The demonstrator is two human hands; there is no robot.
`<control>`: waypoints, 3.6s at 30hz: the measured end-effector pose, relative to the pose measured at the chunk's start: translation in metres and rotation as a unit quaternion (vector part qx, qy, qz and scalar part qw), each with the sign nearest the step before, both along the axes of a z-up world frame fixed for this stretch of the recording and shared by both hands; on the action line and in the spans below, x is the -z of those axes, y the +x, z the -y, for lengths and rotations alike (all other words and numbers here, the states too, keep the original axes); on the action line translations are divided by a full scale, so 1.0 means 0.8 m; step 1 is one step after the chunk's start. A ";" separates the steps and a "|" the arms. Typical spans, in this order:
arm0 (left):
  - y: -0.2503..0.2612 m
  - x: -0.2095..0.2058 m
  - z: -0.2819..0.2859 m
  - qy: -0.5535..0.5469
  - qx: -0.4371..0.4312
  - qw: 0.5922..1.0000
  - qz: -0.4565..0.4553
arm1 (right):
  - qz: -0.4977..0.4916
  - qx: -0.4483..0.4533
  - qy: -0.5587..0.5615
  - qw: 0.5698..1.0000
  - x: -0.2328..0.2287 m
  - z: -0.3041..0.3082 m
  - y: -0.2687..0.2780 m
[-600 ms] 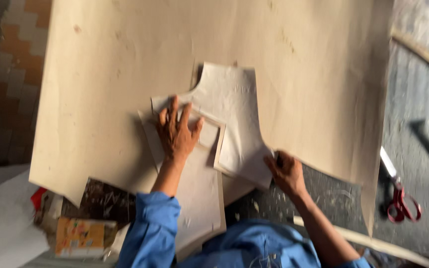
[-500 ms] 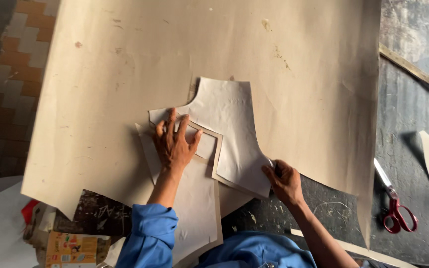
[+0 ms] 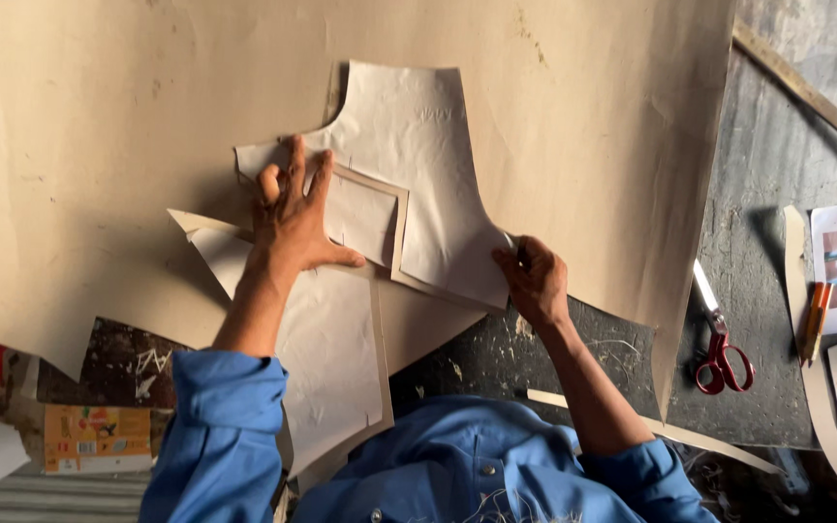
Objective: The person aligns paper templates on a large sheet, traces outlines with a pencil, and cuts along the lines using scissors. They repeat this process for multiple pattern pieces, handling each piece individually.
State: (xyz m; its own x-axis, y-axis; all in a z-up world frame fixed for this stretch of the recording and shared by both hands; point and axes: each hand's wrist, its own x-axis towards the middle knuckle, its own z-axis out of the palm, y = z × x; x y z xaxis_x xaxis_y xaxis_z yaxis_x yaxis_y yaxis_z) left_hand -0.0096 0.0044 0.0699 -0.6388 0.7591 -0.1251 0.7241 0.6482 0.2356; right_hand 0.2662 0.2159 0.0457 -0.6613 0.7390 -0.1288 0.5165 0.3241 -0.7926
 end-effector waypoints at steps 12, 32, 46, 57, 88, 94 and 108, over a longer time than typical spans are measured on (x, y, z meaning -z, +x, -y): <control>-0.007 0.044 -0.003 -0.004 0.009 1.000 -0.005 | 0.000 0.012 -0.004 1.000 -0.009 0.002 -0.002; 0.006 0.030 -0.011 0.045 0.012 0.999 -0.015 | 0.082 0.019 -0.010 0.996 -0.014 0.024 0.008; -0.004 0.041 -0.006 0.112 0.019 0.993 0.010 | -0.016 -0.306 0.373 0.876 -0.031 0.098 -0.059; 0.000 0.024 -0.004 0.111 -0.105 0.983 0.099 | 0.000 -0.291 0.336 0.896 -0.023 0.080 -0.052; -0.086 -0.076 -0.010 0.296 0.026 0.877 0.377 | -0.087 -0.146 0.166 0.971 0.018 -0.052 -0.041; -0.068 0.001 -0.072 0.296 -0.041 0.899 0.320 | -0.069 -0.164 0.111 0.978 -0.022 -0.063 -0.046; -0.080 -0.014 -0.062 0.249 0.016 0.968 0.005 | 0.060 -0.173 0.199 0.963 -0.038 -0.041 -0.071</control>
